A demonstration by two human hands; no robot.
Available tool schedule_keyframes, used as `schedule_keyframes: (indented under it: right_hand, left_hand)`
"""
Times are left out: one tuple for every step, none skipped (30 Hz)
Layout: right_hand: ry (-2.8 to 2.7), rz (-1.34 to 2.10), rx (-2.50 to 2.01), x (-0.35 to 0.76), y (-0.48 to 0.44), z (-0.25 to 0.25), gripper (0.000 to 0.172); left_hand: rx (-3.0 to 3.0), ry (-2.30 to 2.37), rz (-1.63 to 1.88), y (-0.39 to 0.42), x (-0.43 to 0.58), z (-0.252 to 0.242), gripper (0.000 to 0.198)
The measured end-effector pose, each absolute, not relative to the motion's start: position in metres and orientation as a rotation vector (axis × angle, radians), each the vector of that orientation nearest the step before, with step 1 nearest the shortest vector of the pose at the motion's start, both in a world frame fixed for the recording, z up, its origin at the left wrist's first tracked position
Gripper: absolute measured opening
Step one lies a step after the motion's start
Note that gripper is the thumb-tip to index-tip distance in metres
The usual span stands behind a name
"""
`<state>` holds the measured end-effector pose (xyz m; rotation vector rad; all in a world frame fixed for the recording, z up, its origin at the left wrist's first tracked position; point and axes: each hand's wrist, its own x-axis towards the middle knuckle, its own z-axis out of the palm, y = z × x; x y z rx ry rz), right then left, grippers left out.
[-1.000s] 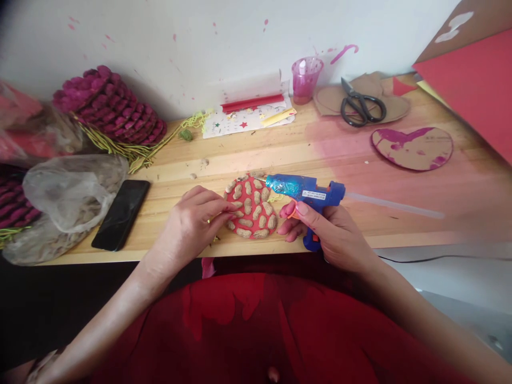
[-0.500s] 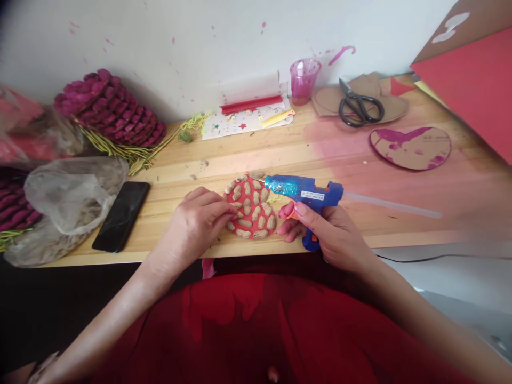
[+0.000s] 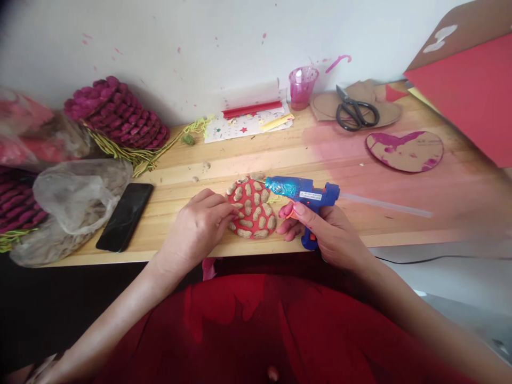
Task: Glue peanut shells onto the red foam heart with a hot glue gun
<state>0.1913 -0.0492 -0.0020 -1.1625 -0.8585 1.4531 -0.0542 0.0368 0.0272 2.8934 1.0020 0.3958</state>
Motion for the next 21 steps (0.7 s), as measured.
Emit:
schedule_keyframes:
  right_hand:
    - [-0.860,1.450,-1.165,0.191,-0.049,-0.002,0.026]
    - [-0.863,1.446,-1.164,0.191,-0.048,-0.003,0.026]
    - [-0.867,1.441,-1.161,0.191,-0.048,-0.004,0.026]
    - [-0.873,1.436,-1.157,0.191,-0.047,-0.005,0.025]
    - [-0.877,1.429,-1.154,0.190,-0.047,-0.005,0.025]
    - [-0.879,1.424,-1.156,0.190,-0.047,-0.006,0.025]
    - [-0.879,1.420,-1.162,0.190,-0.047,-0.006,0.026]
    - [-0.879,1.412,-1.165,0.190,-0.047,-0.006,0.026]
    - [-0.879,1.405,-1.167,0.189,-0.047,-0.006,0.026]
    - [-0.883,1.400,-1.167,0.189,-0.047,-0.006,0.027]
    - [-0.888,1.397,-1.167,0.189,-0.047,-0.006,0.027]
    - [-0.893,1.394,-1.169,0.188,-0.048,-0.006,0.027]
    - [-0.897,1.390,-1.172,0.188,-0.048,-0.006,0.028]
    - [-0.898,1.385,-1.175,0.188,-0.048,-0.007,0.028]
    - [-0.896,1.381,-1.181,0.188,-0.049,-0.007,0.028]
    - [-0.895,1.376,-1.185,0.188,-0.050,-0.008,0.028]
    - [-0.895,1.377,-1.187,0.187,-0.050,-0.007,0.029]
    - [-0.901,1.381,-1.187,0.187,-0.052,-0.007,0.028]
    - [-0.914,1.393,-1.185,0.186,-0.053,-0.005,0.028]
    - [-0.933,1.413,-1.184,0.186,-0.054,-0.002,0.028]
    - [-0.962,1.438,-1.187,0.185,-0.056,0.001,0.029]
  left_hand:
    - [2.898,1.016,0.399,0.036,-0.054,0.027,0.016]
    - [2.902,1.033,0.404,0.036,-0.054,0.026,0.016]
    - [2.904,1.047,0.406,0.036,-0.054,0.026,0.016]
    - [2.905,1.056,0.403,0.035,-0.054,0.025,0.015]
    - [2.904,1.058,0.397,0.035,-0.054,0.025,0.014]
    - [2.901,1.056,0.388,0.035,-0.054,0.025,0.013]
    - [2.894,1.055,0.379,0.035,-0.053,0.024,0.012]
    - [2.883,1.060,0.371,0.035,-0.053,0.024,0.012]
    - [2.865,1.072,0.370,0.035,-0.052,0.024,0.012]
    - [2.836,1.090,0.390,0.035,-0.052,0.024,0.012]
    - [2.795,1.108,0.432,0.036,-0.053,0.024,0.012]
    - [2.739,1.125,0.495,0.036,-0.053,0.024,0.012]
    - [2.665,1.137,0.575,0.036,-0.054,0.025,0.012]
    - [2.567,1.149,0.664,0.036,-0.056,0.026,0.011]
    - [2.440,1.162,0.739,0.037,-0.057,0.027,0.010]
    - [2.280,1.172,0.788,0.037,-0.059,0.028,0.009]
    - [2.090,1.168,0.810,0.037,-0.061,0.029,0.005]
    - [1.879,1.146,0.816,0.037,-0.063,0.030,0.004]
    - [1.665,1.106,0.814,0.037,-0.065,0.030,0.009]
    - [1.463,1.054,0.812,0.037,-0.067,0.030,0.015]
    - [1.286,0.998,0.814,0.036,-0.069,0.030,0.020]
